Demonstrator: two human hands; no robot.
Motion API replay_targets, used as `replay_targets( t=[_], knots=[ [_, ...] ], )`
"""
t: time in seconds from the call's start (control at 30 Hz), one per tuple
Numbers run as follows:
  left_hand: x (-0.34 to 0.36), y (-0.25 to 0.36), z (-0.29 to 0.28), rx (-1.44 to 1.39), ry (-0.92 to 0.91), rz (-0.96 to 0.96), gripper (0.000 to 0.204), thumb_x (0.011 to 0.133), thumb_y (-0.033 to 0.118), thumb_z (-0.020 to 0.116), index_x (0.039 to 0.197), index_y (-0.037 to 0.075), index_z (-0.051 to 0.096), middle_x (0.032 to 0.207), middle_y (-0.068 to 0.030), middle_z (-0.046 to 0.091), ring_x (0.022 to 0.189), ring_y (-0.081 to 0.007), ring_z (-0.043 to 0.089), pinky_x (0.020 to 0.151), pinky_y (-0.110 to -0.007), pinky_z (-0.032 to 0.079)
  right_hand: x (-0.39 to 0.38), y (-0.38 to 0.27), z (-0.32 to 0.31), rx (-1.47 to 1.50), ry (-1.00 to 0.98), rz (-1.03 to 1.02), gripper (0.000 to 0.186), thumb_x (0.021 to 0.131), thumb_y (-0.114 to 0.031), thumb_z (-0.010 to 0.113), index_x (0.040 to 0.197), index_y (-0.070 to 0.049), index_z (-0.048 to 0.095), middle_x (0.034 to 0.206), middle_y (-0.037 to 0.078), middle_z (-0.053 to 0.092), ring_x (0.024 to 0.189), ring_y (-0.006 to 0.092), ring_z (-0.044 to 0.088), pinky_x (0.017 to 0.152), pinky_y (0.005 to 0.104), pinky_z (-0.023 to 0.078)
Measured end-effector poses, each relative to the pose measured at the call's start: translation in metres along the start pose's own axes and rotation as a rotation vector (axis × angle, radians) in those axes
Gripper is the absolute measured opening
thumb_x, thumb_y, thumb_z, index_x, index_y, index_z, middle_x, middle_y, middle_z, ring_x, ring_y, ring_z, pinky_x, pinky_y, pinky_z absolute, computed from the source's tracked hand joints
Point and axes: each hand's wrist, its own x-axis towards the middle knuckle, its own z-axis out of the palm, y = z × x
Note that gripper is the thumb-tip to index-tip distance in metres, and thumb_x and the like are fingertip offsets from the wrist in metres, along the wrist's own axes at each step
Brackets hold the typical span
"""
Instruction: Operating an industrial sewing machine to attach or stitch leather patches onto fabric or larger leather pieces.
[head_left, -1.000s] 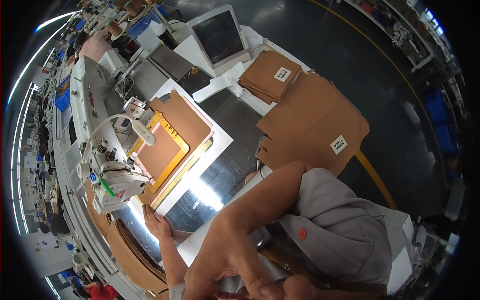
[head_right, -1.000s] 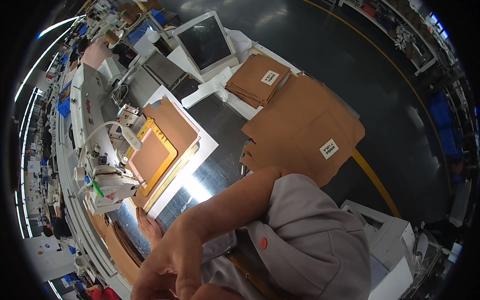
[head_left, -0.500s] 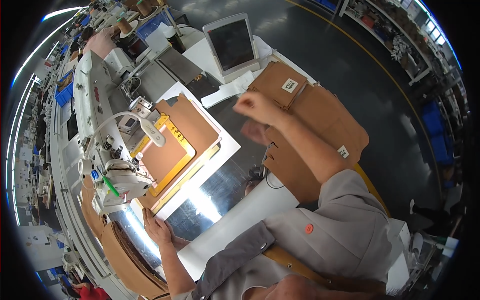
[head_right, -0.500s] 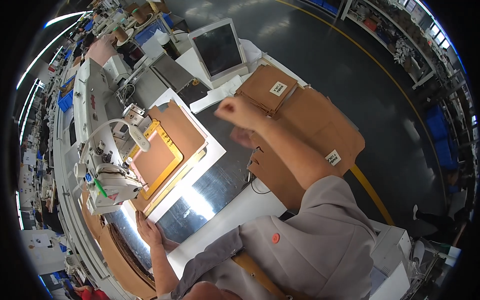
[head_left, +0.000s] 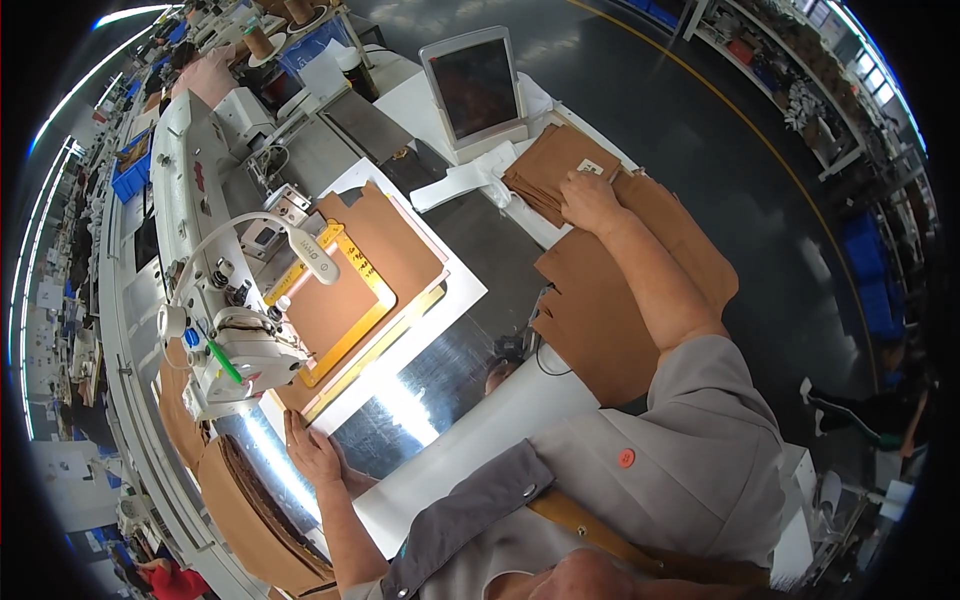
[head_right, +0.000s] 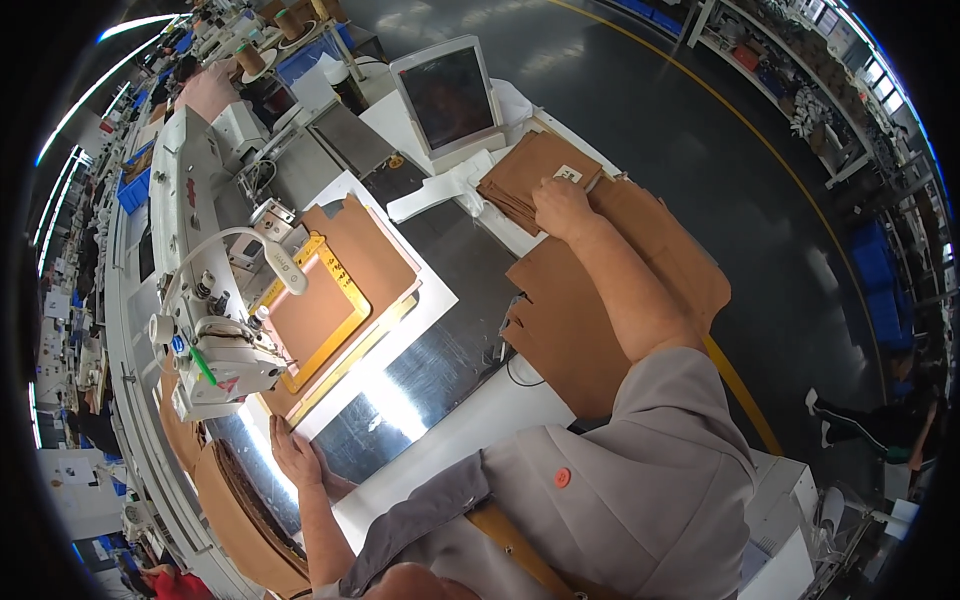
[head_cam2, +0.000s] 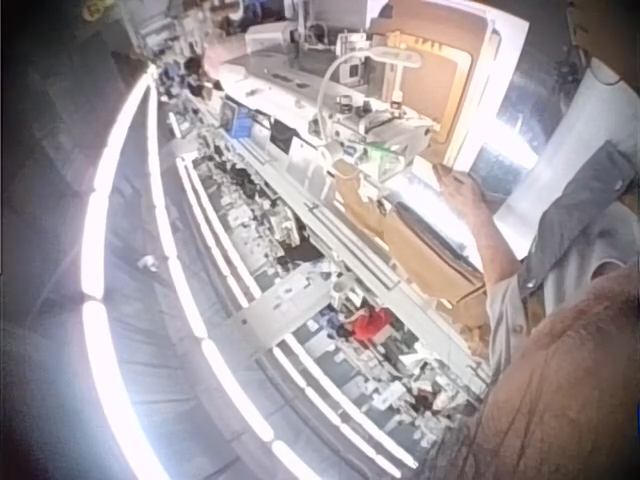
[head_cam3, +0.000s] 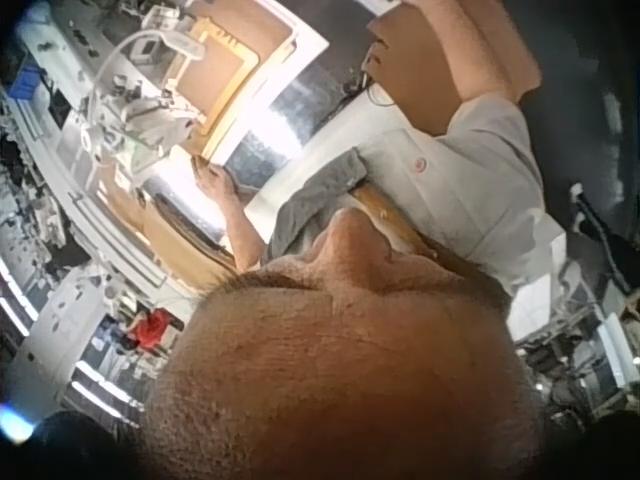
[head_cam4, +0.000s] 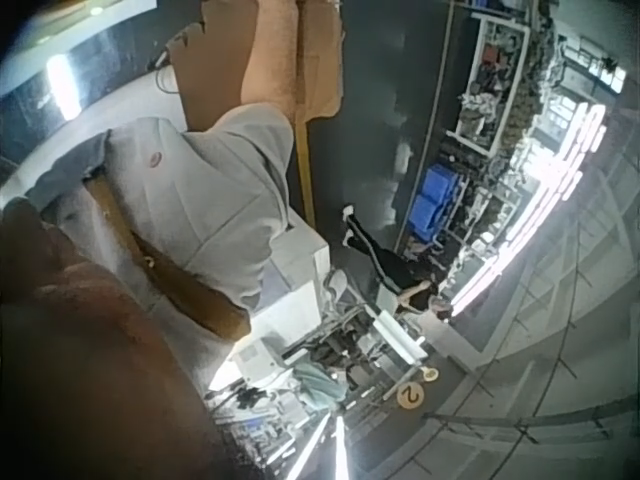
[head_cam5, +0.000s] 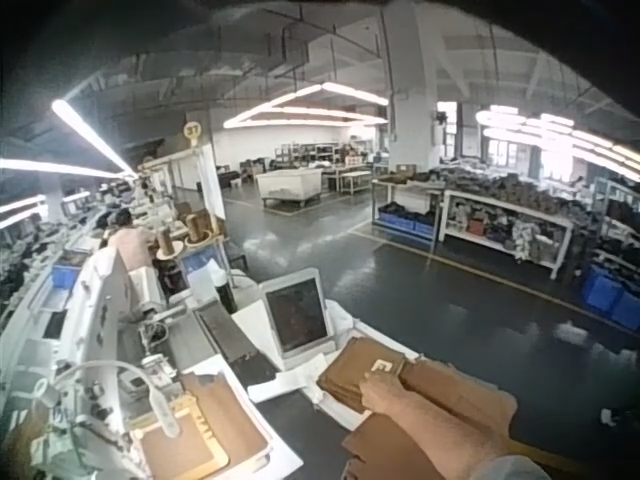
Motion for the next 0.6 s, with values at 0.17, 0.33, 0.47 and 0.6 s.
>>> replay_targets(
  t=[0.17,0.33,0.47,0.6],
  knots=[
    [-0.004,-0.004,0.001,0.015,-0.003,-0.013,0.051,0.094,0.016,0.050,0.143,0.000,0.053,0.153,-0.0203,0.050,0.137,-0.0392,0.050,0.110,-0.048,0.040,0.003,0.014,0.004,0.030,0.049,0.051,0.012,0.083,-0.011,0.068,0.086,-0.002,0.074,0.100,0.017,0.071,0.095,0.0332,0.071,0.084,0.0435,0.058],
    [0.000,0.032,-0.013,0.267,0.064,0.188,0.049,0.093,0.014,0.058,0.139,0.001,0.057,0.137,-0.0184,0.062,0.125,-0.0359,0.060,0.106,-0.048,0.044,-0.010,0.013,-0.017,0.513,0.428,0.242,0.009,0.088,-0.014,0.070,0.091,-0.005,0.071,0.095,0.014,0.071,0.086,0.0327,0.069,0.075,0.0444,0.055],
    [-0.012,0.107,-0.005,-0.433,-0.077,-0.040,0.039,0.096,0.015,0.064,0.132,0.000,0.061,0.118,-0.0146,0.071,0.103,-0.0278,0.070,0.094,-0.042,0.053,-0.040,-0.104,-0.083,0.706,0.474,-0.240,0.010,0.082,-0.008,0.072,0.082,-0.003,0.063,0.089,0.013,0.069,0.080,0.0337,0.067,0.069,0.0428,0.053],
    [0.011,0.209,0.000,-1.649,-0.441,-0.722,0.038,0.099,0.016,0.067,0.134,0.001,0.060,0.116,-0.0101,0.071,0.101,-0.0178,0.068,0.090,-0.030,0.054,-0.087,-0.208,-0.084,1.013,-0.006,-0.649,0.016,0.084,-0.018,0.078,0.089,-0.006,0.069,0.094,0.011,0.072,0.089,0.0303,0.069,0.076,0.0398,0.053]
  ],
)
